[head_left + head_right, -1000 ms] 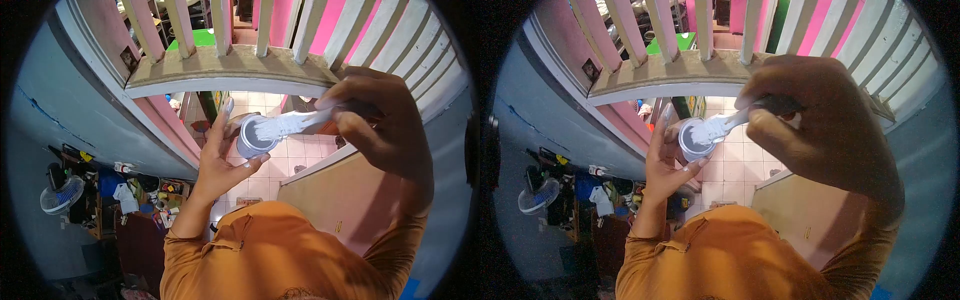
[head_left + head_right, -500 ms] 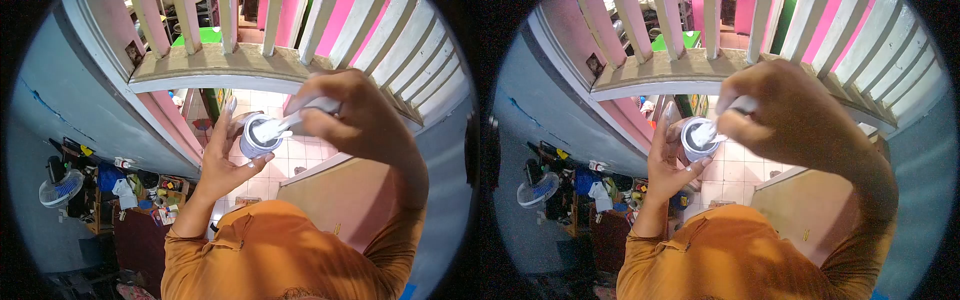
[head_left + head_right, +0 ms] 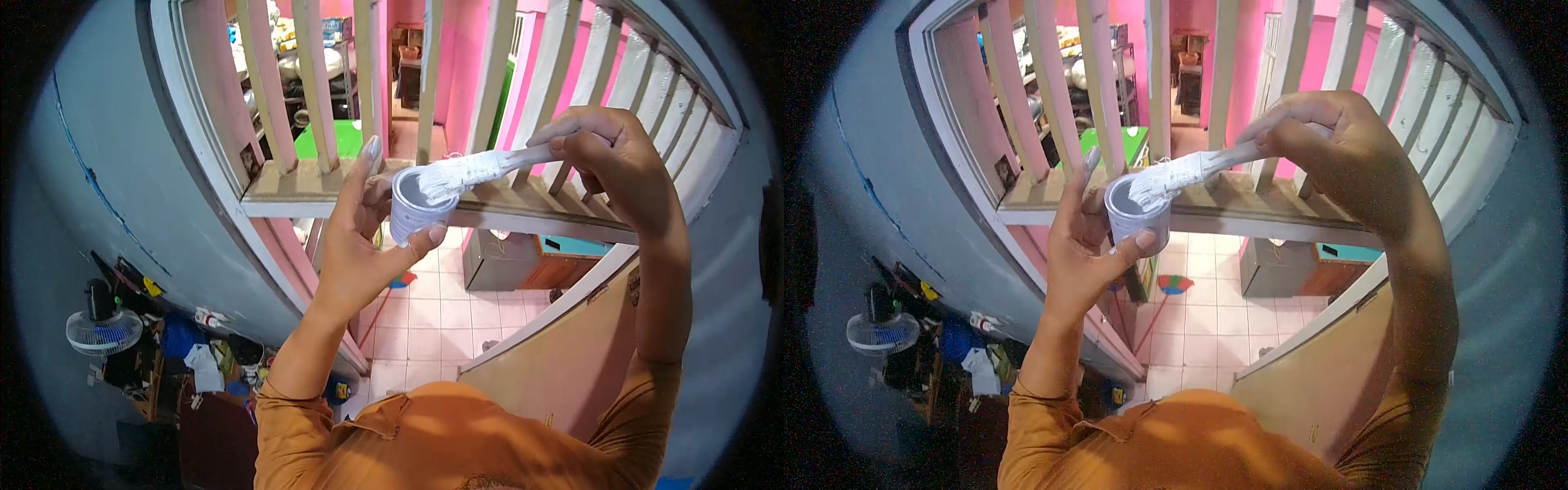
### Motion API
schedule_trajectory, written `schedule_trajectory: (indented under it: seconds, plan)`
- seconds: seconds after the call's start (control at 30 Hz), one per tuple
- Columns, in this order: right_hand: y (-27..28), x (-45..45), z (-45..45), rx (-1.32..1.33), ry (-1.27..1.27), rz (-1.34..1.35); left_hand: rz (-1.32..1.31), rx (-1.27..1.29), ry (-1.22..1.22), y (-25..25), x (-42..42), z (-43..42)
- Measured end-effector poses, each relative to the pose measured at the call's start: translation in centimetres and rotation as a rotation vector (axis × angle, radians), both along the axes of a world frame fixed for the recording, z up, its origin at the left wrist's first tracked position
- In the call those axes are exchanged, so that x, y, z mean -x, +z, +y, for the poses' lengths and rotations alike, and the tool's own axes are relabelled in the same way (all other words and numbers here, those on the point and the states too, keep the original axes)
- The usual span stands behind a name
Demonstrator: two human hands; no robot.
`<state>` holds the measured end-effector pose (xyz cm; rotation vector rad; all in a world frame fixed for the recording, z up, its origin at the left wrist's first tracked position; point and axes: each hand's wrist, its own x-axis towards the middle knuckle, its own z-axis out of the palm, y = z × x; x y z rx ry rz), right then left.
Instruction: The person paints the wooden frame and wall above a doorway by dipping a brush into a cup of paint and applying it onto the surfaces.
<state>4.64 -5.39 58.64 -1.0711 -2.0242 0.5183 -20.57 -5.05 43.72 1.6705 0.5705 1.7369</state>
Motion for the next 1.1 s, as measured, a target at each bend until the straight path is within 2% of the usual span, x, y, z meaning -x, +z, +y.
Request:
schedule_trajectory:
  seconds: [0.33, 0.47, 0.5, 0.63, 0.87, 0.9, 1.07, 1.1]
  plan:
    - [3.0, -1.6, -0.5, -0.079, -0.109, 0.124, 0.0, -0.074, -0.027, 6.5, -1.6, 2.5]
    - [4.7, -1.6, -0.1, -0.212, -0.162, 0.137, -0.037, -0.055, -0.06, 10.3, -2.2, 2.6]
    - [5.1, -1.4, -0.1, -0.254, -0.152, 0.165, -0.038, -0.136, -0.064, 10.7, -2.2, 3.7]
    - [6.3, -1.2, 0.6, -0.367, -0.143, 0.235, -0.023, -0.161, -0.011, 13.8, -2.5, 3.7]
    - [7.3, -1.2, 1.4, -0.54, -0.234, 0.249, 0.098, -0.138, 0.274, 16.6, -2.6, 4.9]
    - [7.3, -1.0, 1.5, -0.54, -0.236, 0.25, 0.099, -0.138, 0.272, 16.7, -2.7, 5.3]
    - [6.5, 0.0, 1.8, -0.933, -0.306, 0.215, 0.051, -0.202, 0.245, 16.5, -3.3, 6.9]
    - [6.2, -0.4, 1.9, -0.933, -0.313, 0.214, 0.053, -0.202, 0.238, 16.5, -3.3, 6.8]
